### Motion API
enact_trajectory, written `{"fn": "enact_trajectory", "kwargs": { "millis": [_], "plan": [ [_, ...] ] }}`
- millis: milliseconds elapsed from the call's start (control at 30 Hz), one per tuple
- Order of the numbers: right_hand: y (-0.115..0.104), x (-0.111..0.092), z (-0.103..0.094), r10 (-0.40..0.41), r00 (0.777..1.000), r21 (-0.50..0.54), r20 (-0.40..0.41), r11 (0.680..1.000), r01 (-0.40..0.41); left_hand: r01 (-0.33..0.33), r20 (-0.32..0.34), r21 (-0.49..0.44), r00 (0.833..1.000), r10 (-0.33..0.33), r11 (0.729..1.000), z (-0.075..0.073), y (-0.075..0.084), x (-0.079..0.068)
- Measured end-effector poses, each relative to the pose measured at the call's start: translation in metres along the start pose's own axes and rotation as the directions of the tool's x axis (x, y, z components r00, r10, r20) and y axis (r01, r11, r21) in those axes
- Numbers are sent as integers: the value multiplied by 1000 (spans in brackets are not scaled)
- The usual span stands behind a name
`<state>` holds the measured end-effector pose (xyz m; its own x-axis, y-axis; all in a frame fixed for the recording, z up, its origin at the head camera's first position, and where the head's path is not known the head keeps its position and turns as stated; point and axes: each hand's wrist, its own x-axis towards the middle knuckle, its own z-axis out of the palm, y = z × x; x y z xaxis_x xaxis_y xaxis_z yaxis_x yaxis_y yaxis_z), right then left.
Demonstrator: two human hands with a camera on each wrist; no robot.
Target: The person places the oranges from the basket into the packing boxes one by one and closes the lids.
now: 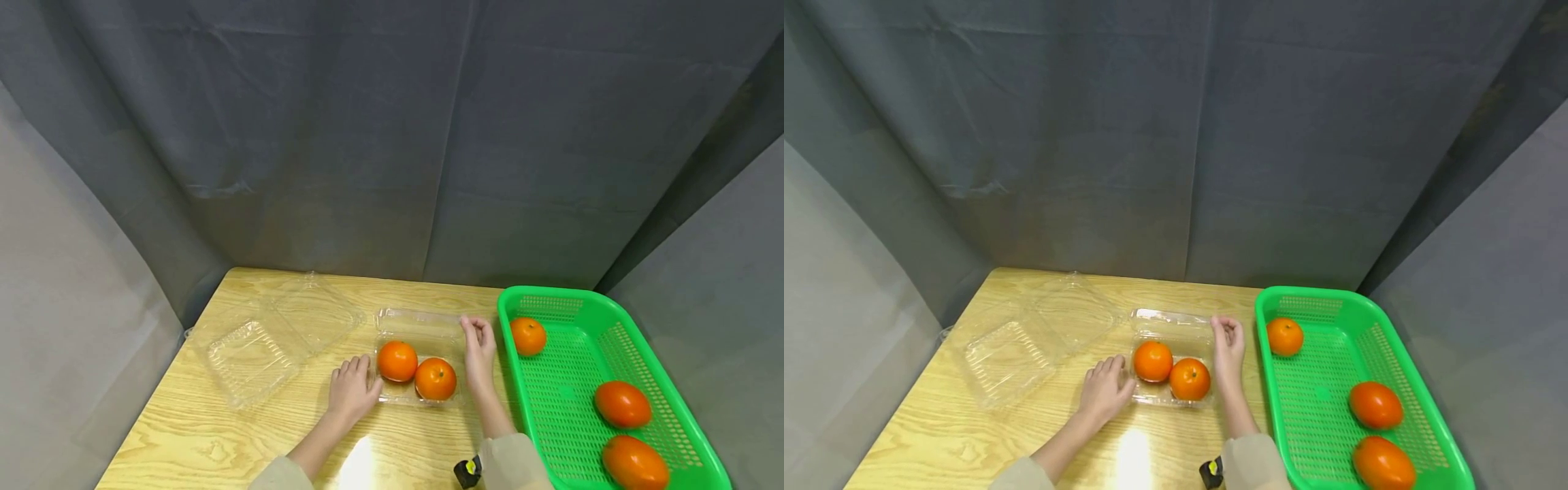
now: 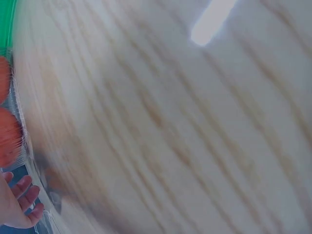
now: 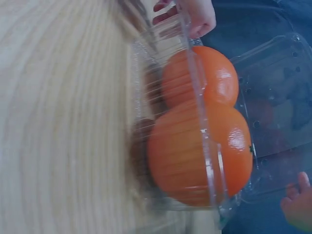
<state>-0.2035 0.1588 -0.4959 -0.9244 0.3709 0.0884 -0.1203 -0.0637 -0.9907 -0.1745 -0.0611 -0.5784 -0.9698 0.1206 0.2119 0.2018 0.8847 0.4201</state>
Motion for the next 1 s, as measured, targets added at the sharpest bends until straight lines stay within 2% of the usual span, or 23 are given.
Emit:
{"fn": "enact_trajectory", "kwargs": {
  "millis": [100,200,300,400,533,633,733,900,1000],
  "plan": [
    [3,-4,-2,-31,1000,22,5,999,31,-7,-42,-93,999,3,996,-3,0,2],
    [5,-8,-5,-52,999,57,15,997,51,-34,-103,-206,995,13,978,-9,1,6],
    [5,-12,-7,-79,996,90,33,993,76,-69,-162,-323,987,17,944,-16,3,13],
    [0,-18,-8,-116,991,100,61,989,109,-87,-185,-445,983,3,891,-26,8,20],
    [-3,-25,-9,-156,984,115,92,983,145,-69,-152,-582,988,-26,810,-38,16,28],
    [4,-25,-11,-175,980,127,99,979,162,-49,-114,-642,993,-32,765,-44,22,32],
    [15,-22,-13,-194,976,145,101,973,178,-44,-86,-670,996,-19,741,-47,25,34],
    [9,-29,-12,-227,967,154,112,966,209,-52,-67,-694,998,7,718,-48,28,32],
    [9,-31,-13,-250,961,164,117,959,229,-47,-55,-697,998,11,715,-48,29,29]
  ]
}}
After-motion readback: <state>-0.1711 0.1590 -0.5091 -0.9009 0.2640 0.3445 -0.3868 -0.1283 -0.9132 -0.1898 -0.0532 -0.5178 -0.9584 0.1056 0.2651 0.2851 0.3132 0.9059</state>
